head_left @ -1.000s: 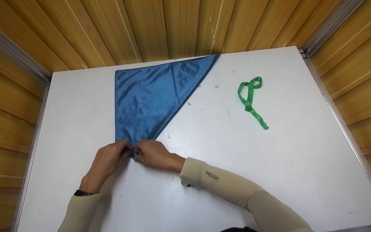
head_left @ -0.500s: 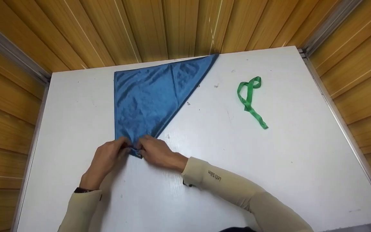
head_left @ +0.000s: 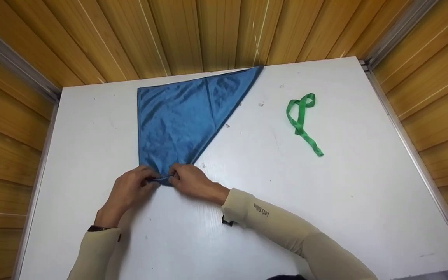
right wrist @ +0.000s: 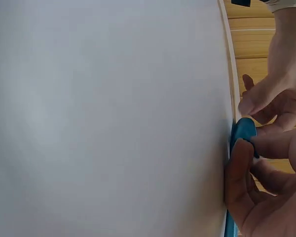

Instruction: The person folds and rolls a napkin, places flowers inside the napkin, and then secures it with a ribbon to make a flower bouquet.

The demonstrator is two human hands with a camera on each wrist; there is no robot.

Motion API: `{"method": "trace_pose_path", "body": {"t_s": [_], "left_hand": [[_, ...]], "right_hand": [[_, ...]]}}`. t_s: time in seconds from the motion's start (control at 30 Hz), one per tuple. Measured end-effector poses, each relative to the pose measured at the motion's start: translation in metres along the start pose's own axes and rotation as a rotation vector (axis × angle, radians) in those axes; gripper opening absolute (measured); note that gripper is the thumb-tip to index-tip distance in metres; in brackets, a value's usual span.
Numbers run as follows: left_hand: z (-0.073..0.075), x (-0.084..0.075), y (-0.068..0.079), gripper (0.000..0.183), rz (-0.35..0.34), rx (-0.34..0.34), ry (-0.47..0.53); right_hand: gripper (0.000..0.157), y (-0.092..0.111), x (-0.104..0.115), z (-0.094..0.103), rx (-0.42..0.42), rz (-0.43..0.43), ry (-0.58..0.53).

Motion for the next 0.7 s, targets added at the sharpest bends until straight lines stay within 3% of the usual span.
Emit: {"method": "trace_pose_path", "body": {"t_s": [0.17,0.3,0.43,0.57,0.7], "left_hand": [[-0.004,0.005,-0.006,0.011,0.038,-0.049,0.054],[-0.006,0.003,-0.009,0.009,0.012,-0.089,0.007],[-0.006,0.0,-0.011,0.014,-0.007,-0.06,-0.018],[-0.005,0.002,-0.012,0.023,-0.006,-0.005,-0.011],[-0.006,0.006,-0.013,0.023,0.022,-0.031,0.033]], "right_hand": [[0.008,0.002,-0.004,0.003,-0.037,0.039,0.049],[0.022,0.004,-0.002,0.004,-0.015,0.043,0.181],[0.027,0.005,-0.001,0.005,0.004,0.022,0.239],[0.013,0.004,-0.004,0.008,-0.042,0.027,0.177],[0.012,0.004,-0.009,0.011,-0.074,0.012,0.045]]}}
Point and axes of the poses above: each hand's wrist, its own y-axis away from the middle knuckle, its own z-axis out of the back of the hand, x = y × z, the point moved 1 cm from there along -y, towards the middle knuckle, and after that the axes turned 1 degree about x, right-handed, at the moved point
